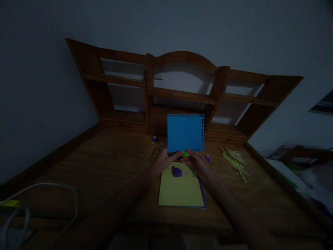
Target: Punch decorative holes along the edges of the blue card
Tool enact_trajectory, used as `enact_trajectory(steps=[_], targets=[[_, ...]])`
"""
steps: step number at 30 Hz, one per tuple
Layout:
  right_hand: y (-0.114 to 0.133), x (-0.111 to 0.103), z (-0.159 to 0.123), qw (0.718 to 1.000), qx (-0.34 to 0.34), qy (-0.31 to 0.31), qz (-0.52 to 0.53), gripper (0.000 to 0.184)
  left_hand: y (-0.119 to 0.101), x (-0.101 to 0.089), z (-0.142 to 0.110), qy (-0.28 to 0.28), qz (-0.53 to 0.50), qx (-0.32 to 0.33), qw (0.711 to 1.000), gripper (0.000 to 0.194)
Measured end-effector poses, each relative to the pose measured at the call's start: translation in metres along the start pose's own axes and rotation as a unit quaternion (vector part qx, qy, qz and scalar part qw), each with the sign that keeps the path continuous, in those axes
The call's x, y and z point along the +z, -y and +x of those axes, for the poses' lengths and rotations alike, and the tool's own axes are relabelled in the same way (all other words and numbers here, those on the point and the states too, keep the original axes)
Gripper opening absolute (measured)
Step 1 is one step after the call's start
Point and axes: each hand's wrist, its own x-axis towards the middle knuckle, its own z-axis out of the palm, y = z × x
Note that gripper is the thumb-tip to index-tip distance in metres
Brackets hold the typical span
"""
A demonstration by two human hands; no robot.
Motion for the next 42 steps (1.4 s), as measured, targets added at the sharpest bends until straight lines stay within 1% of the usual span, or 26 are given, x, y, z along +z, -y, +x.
enact_trajectory(steps=[2, 4, 7, 8, 10, 13, 15, 18, 21, 23, 25, 28, 30, 33, 35, 38, 42], targets=[[-0.001, -0.001, 0.001, 1.0, -0.013, -0.02, 0.016, 0.031, 0.005, 0.004, 0.0, -0.005, -0.006, -0.014, 1.0, 0.041], [-0.003, -0.002, 0.001, 0.999, -0.032, -0.038, -0.01, 0.031, 0.011, 0.009, 0.0, -0.006, -0.003, -0.037, 0.999, 0.044], [-0.008, -0.003, 0.0, 0.991, -0.062, -0.041, -0.115, 0.032, 0.016, 0.012, 0.0, 0.051, -0.015, -0.047, 0.997, 0.04], [-0.01, -0.003, -0.001, 0.986, -0.072, -0.038, -0.142, 0.032, 0.015, 0.013, -0.001, 0.06, -0.025, -0.046, 0.997, 0.039], [-0.012, 0.0, -0.003, 0.984, -0.083, -0.028, -0.152, 0.029, 0.014, 0.012, -0.001, 0.044, -0.042, -0.045, 0.997, 0.037], [-0.011, 0.005, -0.006, 0.991, -0.068, -0.011, -0.112, 0.028, 0.012, 0.011, 0.001, 0.009, -0.055, -0.035, 0.998, 0.037], [-0.009, 0.007, -0.008, 0.994, -0.05, 0.002, -0.094, 0.029, 0.012, 0.01, 0.001, 0.01, -0.054, -0.022, 0.998, 0.039], [-0.007, 0.006, -0.008, 0.994, -0.051, 0.007, -0.096, 0.034, 0.01, 0.008, 0.001, 0.008, -0.049, -0.009, 0.999, 0.041], [-0.004, 0.002, -0.007, 0.987, -0.087, -0.03, -0.132, 0.041, 0.003, 0.004, 0.002, -0.016, -0.037, -0.001, 0.999, 0.035], [-0.001, -0.002, -0.005, 0.98, -0.117, -0.063, -0.15, 0.046, -0.001, 0.0, 0.005, -0.024, -0.052, -0.002, 0.998, 0.032], [0.002, -0.004, -0.005, 0.975, -0.139, -0.076, -0.158, 0.051, -0.001, -0.004, 0.007, -0.014, -0.111, -0.031, 0.993, 0.034], [0.005, -0.004, -0.004, 0.971, -0.151, -0.074, -0.17, 0.053, 0.0, -0.005, 0.008, 0.04, -0.197, -0.133, 0.971, 0.035], [0.005, -0.001, -0.005, 0.971, -0.149, -0.068, -0.177, 0.052, -0.001, -0.004, 0.006, 0.078, -0.199, -0.181, 0.96, 0.037], [0.006, 0.003, -0.008, 0.966, -0.15, -0.042, -0.205, 0.052, -0.005, -0.002, 0.001, 0.098, -0.18, -0.189, 0.96, 0.042], [0.007, 0.005, -0.01, 0.959, -0.154, -0.028, -0.236, 0.054, -0.007, -0.001, -0.001, 0.085, -0.175, -0.18, 0.964, 0.045], [0.005, 0.005, -0.013, 0.95, -0.149, -0.026, -0.272, 0.052, -0.008, -0.002, -0.001, 0.044, -0.154, -0.156, 0.975, 0.049], [-0.003, 0.003, -0.013, 0.963, -0.142, -0.031, -0.228, 0.033, -0.008, -0.003, 0.001, -0.006, -0.132, -0.116, 0.984, 0.05]])
